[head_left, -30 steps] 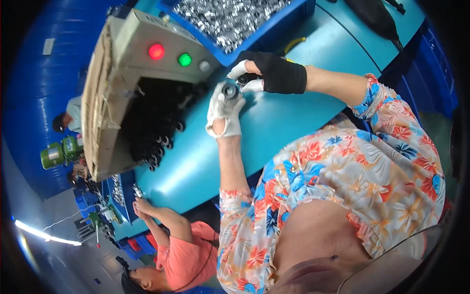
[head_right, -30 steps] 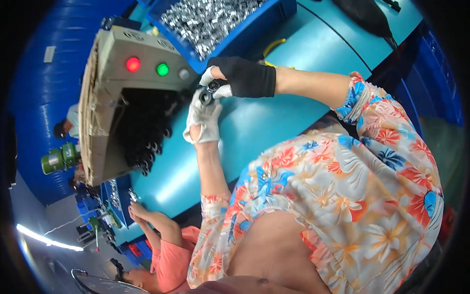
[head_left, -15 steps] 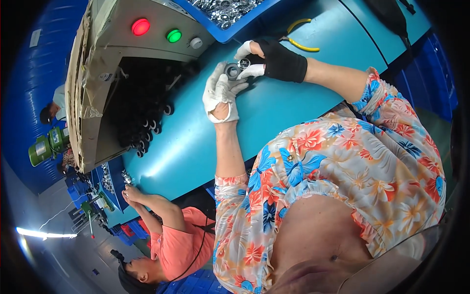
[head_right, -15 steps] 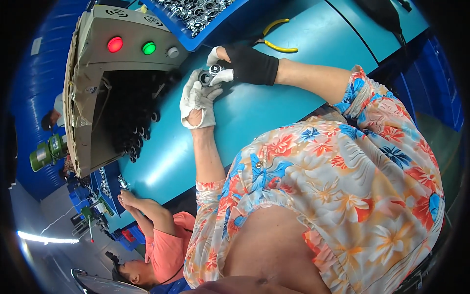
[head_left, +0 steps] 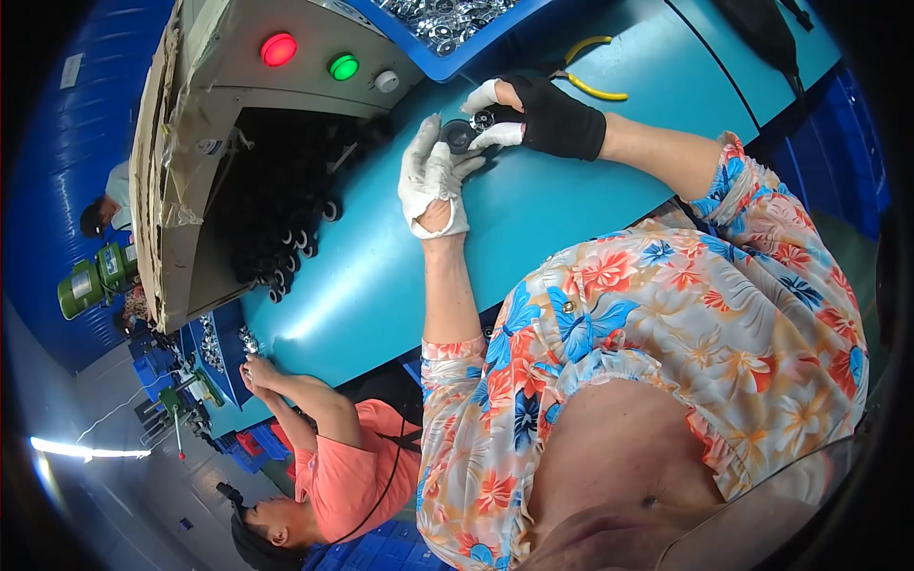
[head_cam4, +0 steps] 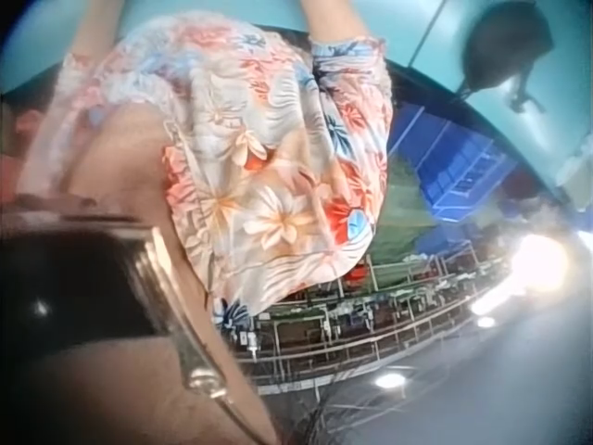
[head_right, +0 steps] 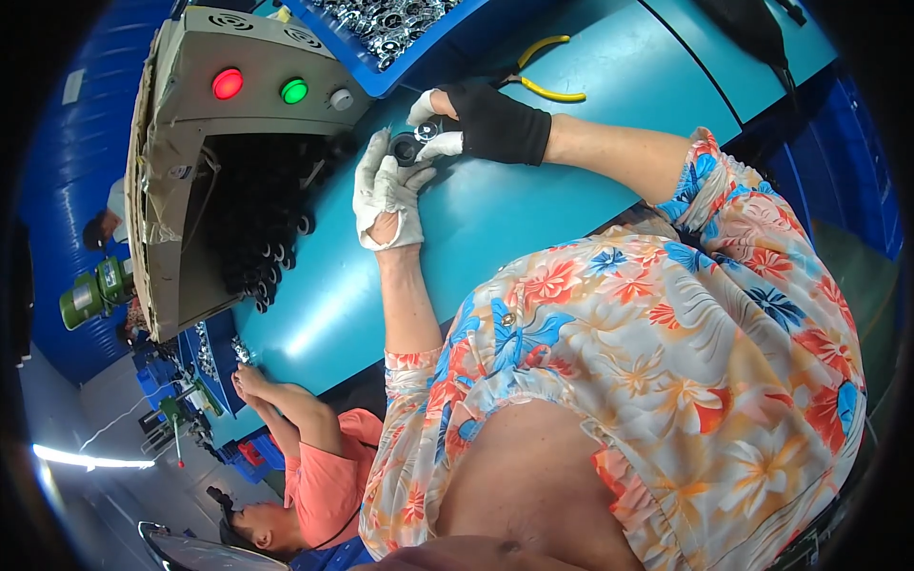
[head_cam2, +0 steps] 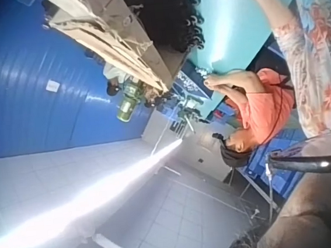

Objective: Assembling small mechanical components by inserting rubber seals into metal housings and using an assembly press.

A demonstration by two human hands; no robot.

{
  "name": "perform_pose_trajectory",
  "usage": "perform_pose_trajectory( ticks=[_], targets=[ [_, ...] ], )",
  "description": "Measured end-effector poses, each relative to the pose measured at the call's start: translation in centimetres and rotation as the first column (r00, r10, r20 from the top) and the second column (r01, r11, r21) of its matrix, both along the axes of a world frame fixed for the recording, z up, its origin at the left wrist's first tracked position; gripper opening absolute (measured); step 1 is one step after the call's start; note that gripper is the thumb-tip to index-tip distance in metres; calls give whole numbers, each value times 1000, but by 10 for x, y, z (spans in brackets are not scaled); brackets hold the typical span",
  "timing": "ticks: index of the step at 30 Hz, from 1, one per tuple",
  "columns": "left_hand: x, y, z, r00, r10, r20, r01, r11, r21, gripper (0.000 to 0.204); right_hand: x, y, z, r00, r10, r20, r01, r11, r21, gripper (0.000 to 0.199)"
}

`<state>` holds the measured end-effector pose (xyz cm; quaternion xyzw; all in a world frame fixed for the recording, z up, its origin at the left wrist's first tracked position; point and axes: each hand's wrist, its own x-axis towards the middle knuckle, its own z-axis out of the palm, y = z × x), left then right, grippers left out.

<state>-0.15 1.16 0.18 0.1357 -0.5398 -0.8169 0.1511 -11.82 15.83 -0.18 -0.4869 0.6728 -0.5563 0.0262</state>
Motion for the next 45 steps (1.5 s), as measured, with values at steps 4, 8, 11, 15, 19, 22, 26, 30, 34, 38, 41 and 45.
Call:
perform_pose_trajectory(
  ticks=[4,8,11,15,19,22,26,30,34,38,41,45],
  targets=[
    [-1,0,0,1000,4,6,-4,1000,-12,52,-1,1,-2,999,-11,-44,12,1000,3,29],
    [-1,-1,-2,999,14,33,-13,1000,-15,50,2,0,2,987,-65,-146,58,997,-51,28],
    [-1,-2,-6,999,10,45,-9,1000,-22,49,4,-1,-3,985,-120,-127,116,992,-41,28],
    [0,3,-1,999,28,29,-27,999,-29,47,6,1,-5,978,-123,-166,123,992,-12,31],
    [-1,5,3,998,28,53,-26,999,-47,47,7,-1,-7,972,-147,-185,150,989,-2,30],
    [-1,2,2,997,35,69,-31,998,-60,48,9,-5,-7,968,-155,-199,155,988,-16,28],
    [-6,3,1,999,37,40,-33,996,-80,47,11,-5,-1,978,-84,-192,92,995,36,28],
    [-4,3,-17,996,82,-48,-94,908,-408,41,11,-4,1,997,49,-52,-46,997,65,27],
    [2,16,12,997,-36,62,43,992,-117,50,15,-5,-9,992,7,-128,-12,999,-38,25],
    [4,26,16,998,33,53,-19,967,-253,49,27,0,4,982,-45,-183,52,998,34,25],
    [4,33,17,994,-32,100,60,952,-300,50,28,5,0,985,-57,-165,67,996,56,24],
    [1,23,3,1000,-21,0,20,956,-294,53,27,6,6,992,-27,-125,36,996,77,36]
  ],
)
